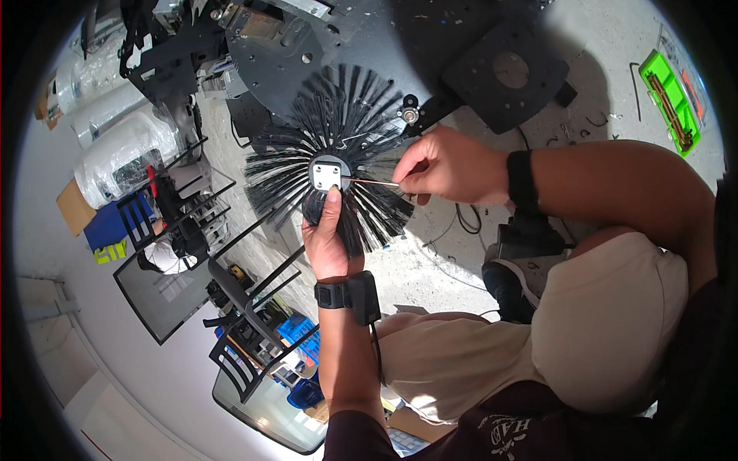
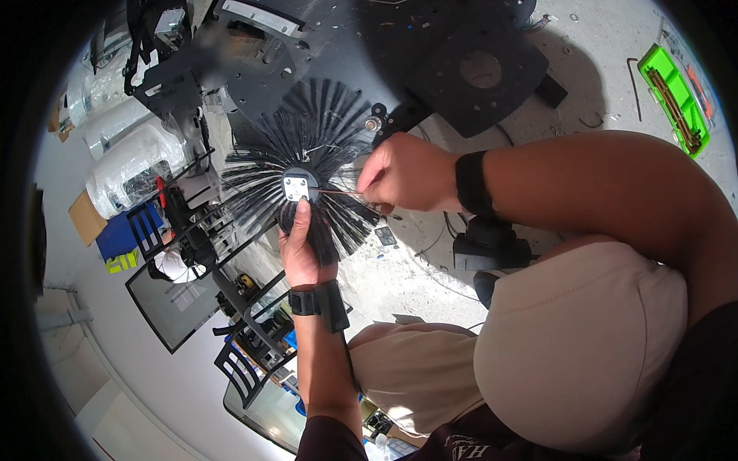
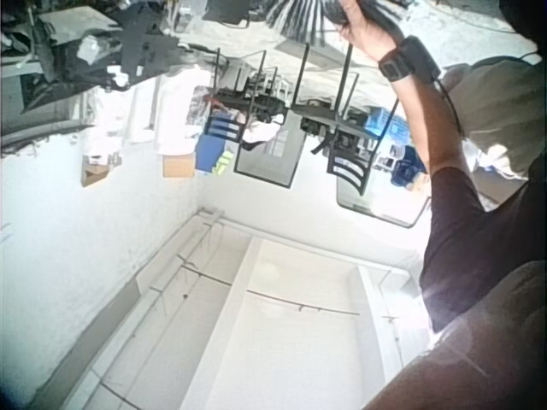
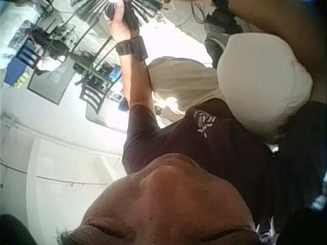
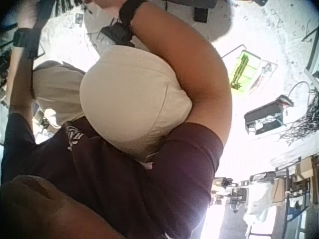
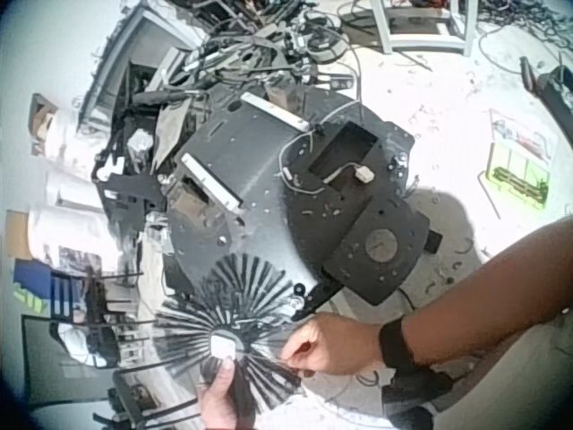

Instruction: The recorder is assembling or repairing a large circular brush assembly, connecting internal wires and using a screwdriver to secure components.

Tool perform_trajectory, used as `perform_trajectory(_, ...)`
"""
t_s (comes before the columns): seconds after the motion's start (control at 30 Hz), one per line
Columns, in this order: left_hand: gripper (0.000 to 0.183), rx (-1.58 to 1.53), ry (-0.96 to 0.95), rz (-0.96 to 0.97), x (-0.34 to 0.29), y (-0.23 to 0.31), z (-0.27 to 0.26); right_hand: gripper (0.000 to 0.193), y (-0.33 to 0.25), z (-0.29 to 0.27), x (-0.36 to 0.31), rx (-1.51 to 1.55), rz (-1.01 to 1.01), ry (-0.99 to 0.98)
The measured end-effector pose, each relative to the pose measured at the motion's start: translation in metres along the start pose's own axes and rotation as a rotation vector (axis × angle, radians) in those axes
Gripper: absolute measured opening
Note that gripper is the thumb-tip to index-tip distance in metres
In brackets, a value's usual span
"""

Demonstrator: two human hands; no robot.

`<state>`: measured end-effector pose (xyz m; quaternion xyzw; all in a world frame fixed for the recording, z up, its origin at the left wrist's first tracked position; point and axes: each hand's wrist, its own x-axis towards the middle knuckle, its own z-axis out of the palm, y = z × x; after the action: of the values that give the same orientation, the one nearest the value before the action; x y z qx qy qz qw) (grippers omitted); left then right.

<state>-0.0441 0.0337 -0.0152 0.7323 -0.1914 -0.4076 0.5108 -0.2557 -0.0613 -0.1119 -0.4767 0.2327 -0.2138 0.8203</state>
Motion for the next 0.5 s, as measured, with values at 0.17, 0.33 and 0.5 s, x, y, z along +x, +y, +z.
perform_trajectory(0.17,0.035,-0.008,-0.014,-0.003,0.002,-0.001,-0.001,0.018,-0.003,0.0,-0.001,0.356,0.241,-0.08)
perform_trajectory(0.33,0.03,0.019,0.009,0.01,0.002,-0.002,0.0,0.01,-0.01,0.003,-0.009,-0.447,-0.335,0.095)
perform_trajectory(0.5,0.022,0.036,0.008,0.047,-0.002,-0.004,-0.004,0.005,-0.022,0.004,-0.007,-0.571,-0.445,0.121)
